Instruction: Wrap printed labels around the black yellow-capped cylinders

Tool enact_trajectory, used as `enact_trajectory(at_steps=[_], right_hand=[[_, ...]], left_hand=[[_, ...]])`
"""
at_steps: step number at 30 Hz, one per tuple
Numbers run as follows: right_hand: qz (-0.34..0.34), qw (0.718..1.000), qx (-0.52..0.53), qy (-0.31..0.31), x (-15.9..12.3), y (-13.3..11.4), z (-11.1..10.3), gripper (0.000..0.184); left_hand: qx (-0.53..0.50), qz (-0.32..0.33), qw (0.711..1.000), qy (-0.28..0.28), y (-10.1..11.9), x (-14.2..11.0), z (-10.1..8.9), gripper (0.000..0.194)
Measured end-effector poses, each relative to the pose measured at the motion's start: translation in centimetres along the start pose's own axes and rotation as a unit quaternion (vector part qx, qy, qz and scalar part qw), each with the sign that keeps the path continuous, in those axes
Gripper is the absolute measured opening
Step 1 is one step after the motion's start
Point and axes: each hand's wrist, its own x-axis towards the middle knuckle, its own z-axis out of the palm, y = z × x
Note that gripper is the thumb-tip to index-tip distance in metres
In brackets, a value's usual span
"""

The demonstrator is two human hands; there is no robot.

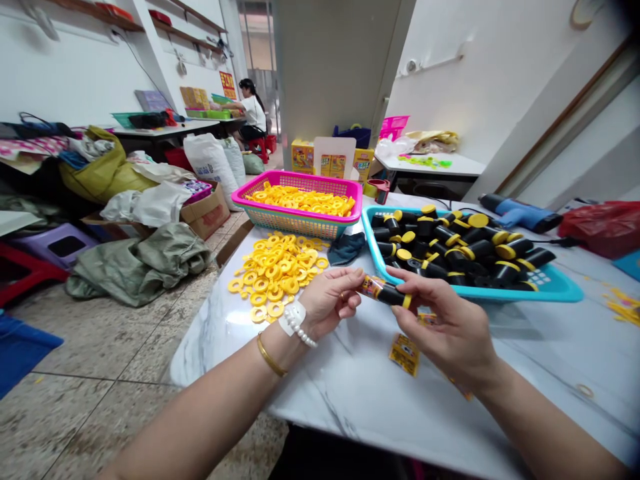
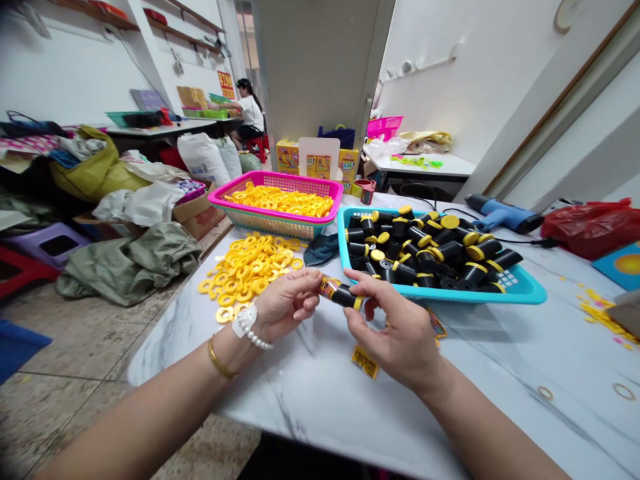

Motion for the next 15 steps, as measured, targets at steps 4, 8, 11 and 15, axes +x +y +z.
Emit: enact_trajectory(at_steps=[4,8,11,15], right_hand=[[-0.079,0.997,-0.023,0.006,-0.1,-0.3,0.2,0.034],[-0.013,0.999,0.034,-0.007,0.1,0.1,0.3,0.03],[0.028,0.995,0.1,0.006,0.4,0.5,-0.2,0.027],[0.039,0.983,0.178,-0.009,0.9,0.6,-1.0,0.026]], left_hand=[[0.008,0.004,1.0,0.004,-0.2,0.1,0.1,0.028],[0.066,0.029,0.997,0.015,-0.4,0.0,0.0,0.033],[0.162,0.098,0.979,0.08,-0.1,0.0,-0.2,0.035],[0.25,0.171,0.953,0.028,0.9,-0.4,-0.3,0.052]])
